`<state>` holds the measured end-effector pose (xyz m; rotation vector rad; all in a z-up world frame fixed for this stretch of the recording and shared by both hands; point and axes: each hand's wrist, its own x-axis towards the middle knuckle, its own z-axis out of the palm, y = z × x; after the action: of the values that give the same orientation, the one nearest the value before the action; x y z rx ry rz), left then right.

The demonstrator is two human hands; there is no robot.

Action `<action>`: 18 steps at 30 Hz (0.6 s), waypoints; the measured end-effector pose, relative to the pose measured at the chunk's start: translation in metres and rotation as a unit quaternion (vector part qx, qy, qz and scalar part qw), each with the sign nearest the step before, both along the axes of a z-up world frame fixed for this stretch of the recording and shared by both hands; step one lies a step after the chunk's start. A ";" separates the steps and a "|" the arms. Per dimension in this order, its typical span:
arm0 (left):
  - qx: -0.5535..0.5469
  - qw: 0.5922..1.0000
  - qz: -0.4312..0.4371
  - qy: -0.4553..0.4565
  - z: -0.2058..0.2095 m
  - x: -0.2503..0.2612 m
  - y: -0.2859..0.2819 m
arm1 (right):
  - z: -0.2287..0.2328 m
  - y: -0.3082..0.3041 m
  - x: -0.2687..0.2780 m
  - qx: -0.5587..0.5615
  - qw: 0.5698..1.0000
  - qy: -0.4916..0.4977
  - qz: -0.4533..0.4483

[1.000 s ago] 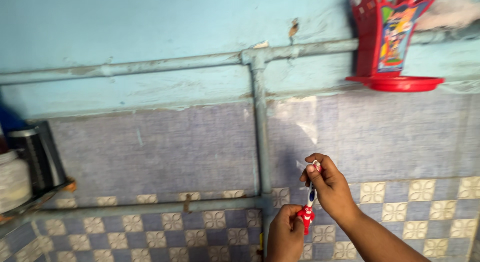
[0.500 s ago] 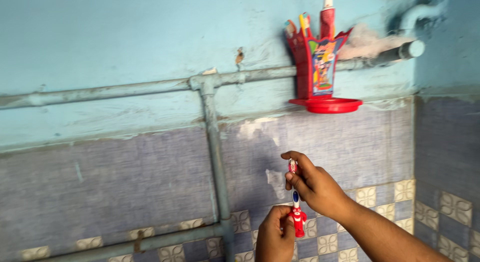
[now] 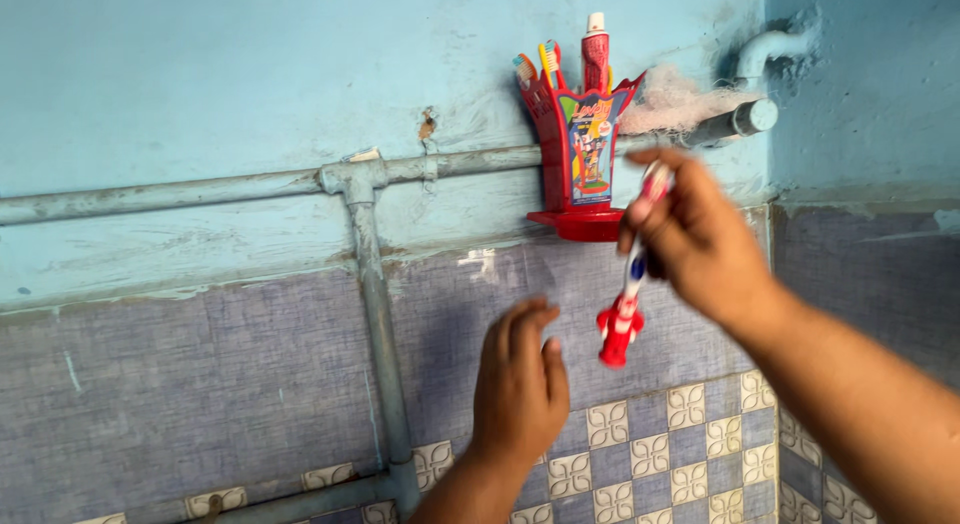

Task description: The person picks up toothbrushes and a tube of toothpaste from a box and places them into a wall-mounted red toothbrush holder.

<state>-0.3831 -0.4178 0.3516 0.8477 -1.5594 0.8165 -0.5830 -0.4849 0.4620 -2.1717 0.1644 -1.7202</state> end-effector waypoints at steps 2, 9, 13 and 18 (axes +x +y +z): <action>-0.004 0.998 0.037 -0.054 0.023 -0.006 -0.003 | 0.017 -0.005 -0.012 -0.002 0.999 -0.037 0.007; 0.016 0.977 0.120 -0.173 0.073 -0.032 -0.016 | 0.062 -0.061 -0.045 -0.036 0.978 -0.194 0.074; 0.044 0.970 0.150 -0.187 0.086 -0.039 -0.025 | 0.088 -0.095 -0.063 -0.060 0.964 -0.241 0.099; 0.045 0.968 0.152 -0.195 0.094 -0.040 -0.027 | 0.122 -0.115 -0.069 -0.102 0.969 -0.222 0.043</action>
<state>-0.4230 -0.4443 0.4452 1.0550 -1.8463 1.1971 -0.6515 -0.5997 0.5844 -1.8259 -0.2296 -2.1988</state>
